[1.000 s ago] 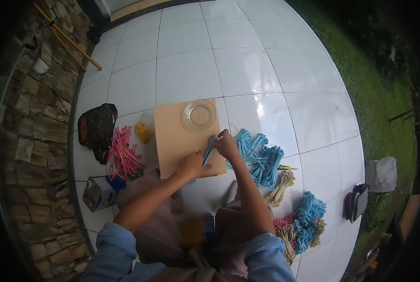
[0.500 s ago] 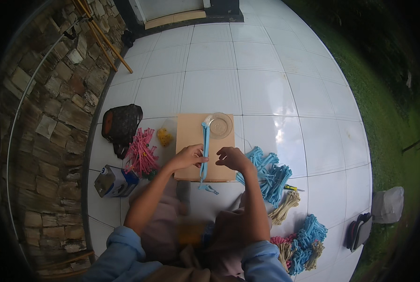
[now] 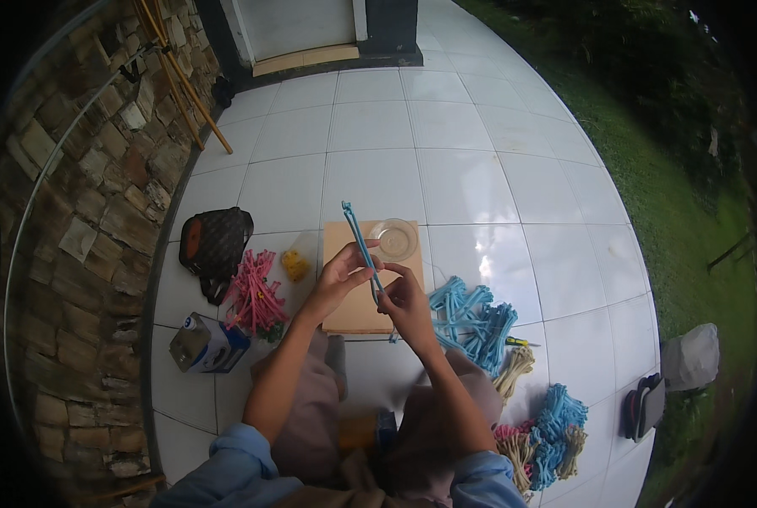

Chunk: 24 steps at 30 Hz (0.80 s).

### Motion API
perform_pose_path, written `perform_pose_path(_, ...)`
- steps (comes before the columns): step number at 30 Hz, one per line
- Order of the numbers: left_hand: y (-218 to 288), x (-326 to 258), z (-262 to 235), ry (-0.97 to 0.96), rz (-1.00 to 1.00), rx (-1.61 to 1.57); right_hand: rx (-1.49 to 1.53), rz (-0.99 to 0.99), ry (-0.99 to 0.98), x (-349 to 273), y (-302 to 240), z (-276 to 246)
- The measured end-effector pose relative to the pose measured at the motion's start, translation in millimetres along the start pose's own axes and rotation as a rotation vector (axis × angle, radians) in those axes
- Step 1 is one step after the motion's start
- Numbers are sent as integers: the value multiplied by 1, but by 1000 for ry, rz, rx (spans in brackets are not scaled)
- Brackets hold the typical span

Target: The person separates blue plastic straps from a bundle, applies a substance from a glass dish to the strap ends by hand, and organizes them on a cardboard box.

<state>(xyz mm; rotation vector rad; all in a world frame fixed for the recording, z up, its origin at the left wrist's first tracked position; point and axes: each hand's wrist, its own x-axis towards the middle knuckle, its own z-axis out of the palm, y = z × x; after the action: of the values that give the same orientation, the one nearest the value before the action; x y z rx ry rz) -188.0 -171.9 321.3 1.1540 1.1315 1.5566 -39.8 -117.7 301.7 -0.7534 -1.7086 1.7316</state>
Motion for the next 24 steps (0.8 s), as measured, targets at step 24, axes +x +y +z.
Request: perform_pose_path(24, 43, -1, 17, -63, -52, -337, -130, -152, 164, -33, -4, 13)
